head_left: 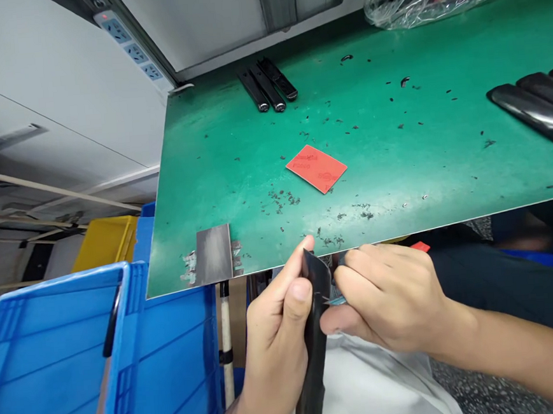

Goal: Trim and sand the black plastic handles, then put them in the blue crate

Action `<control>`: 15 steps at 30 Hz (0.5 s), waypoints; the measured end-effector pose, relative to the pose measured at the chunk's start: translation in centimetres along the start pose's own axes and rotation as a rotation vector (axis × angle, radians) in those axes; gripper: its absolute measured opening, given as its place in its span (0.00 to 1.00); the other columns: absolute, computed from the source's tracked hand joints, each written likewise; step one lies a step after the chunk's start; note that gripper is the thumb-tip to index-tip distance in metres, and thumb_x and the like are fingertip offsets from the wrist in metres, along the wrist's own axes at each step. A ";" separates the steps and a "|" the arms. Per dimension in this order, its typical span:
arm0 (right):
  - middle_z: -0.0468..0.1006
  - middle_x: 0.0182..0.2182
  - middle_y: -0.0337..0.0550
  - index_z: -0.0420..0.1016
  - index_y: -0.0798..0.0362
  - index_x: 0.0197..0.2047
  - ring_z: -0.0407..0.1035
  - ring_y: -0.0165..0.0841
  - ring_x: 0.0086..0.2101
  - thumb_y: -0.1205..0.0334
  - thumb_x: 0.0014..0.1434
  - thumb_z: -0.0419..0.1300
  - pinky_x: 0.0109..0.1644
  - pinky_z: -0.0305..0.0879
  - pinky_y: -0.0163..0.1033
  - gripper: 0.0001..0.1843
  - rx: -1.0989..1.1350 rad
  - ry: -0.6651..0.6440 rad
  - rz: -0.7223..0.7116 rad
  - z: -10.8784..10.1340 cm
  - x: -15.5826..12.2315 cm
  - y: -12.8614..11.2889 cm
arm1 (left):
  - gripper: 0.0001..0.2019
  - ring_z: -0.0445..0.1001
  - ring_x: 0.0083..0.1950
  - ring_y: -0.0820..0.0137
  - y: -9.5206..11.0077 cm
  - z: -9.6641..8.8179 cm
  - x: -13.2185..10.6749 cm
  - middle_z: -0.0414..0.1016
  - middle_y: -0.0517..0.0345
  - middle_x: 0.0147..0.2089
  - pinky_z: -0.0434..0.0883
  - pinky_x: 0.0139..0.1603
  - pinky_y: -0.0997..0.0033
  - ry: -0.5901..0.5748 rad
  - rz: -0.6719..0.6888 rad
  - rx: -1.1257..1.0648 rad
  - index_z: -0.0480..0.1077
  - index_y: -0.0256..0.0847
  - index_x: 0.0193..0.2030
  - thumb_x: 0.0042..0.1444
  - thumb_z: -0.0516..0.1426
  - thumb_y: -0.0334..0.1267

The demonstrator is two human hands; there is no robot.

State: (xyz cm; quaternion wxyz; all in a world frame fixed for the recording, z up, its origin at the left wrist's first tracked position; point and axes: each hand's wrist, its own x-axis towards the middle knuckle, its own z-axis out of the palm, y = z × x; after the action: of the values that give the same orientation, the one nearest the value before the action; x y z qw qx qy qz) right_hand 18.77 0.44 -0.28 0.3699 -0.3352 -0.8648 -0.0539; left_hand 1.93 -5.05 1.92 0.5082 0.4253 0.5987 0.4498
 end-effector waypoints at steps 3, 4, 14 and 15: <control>0.63 0.19 0.38 0.66 0.49 0.23 0.53 0.34 0.23 0.44 0.79 0.40 0.29 0.48 0.43 0.35 0.010 -0.005 -0.006 0.2 -0.3 -0.1 | 0.19 0.73 0.71 0.66 -0.2 0.0 0.4 0.77 0.71 0.68 0.67 0.74 0.67 -0.008 0.024 0.006 0.74 0.60 0.67 0.74 0.55 0.51; 0.63 0.19 0.38 0.67 0.50 0.23 0.54 0.34 0.23 0.45 0.79 0.40 0.29 0.48 0.43 0.35 0.016 -0.004 -0.007 0.2 -0.4 -0.1 | 0.19 0.73 0.71 0.66 -0.2 0.1 0.5 0.77 0.71 0.68 0.66 0.74 0.68 -0.007 0.023 -0.004 0.74 0.60 0.67 0.74 0.55 0.51; 0.63 0.19 0.38 0.67 0.50 0.23 0.52 0.34 0.23 0.46 0.79 0.40 0.29 0.46 0.44 0.35 0.090 -0.027 -0.015 0.9 -1.3 -0.7 | 0.23 0.78 0.63 0.58 1.3 2.1 1.0 0.84 0.53 0.55 0.72 0.65 0.64 0.145 -0.069 -0.129 0.79 0.47 0.63 0.69 0.59 0.56; 0.63 0.19 0.38 0.67 0.50 0.22 0.52 0.34 0.23 0.46 0.79 0.40 0.29 0.46 0.44 0.35 0.091 -0.025 -0.019 1.0 -1.4 -0.9 | 0.23 0.78 0.62 0.59 1.4 2.1 1.1 0.85 0.53 0.53 0.73 0.63 0.65 0.147 -0.069 -0.142 0.80 0.47 0.62 0.68 0.59 0.56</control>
State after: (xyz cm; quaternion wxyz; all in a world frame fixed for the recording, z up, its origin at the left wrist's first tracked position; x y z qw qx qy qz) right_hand 18.33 -0.63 -1.82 0.3734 -0.3103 -0.8741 -0.0137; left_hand 3.98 -3.39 2.84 0.5070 0.3330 0.6154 0.5034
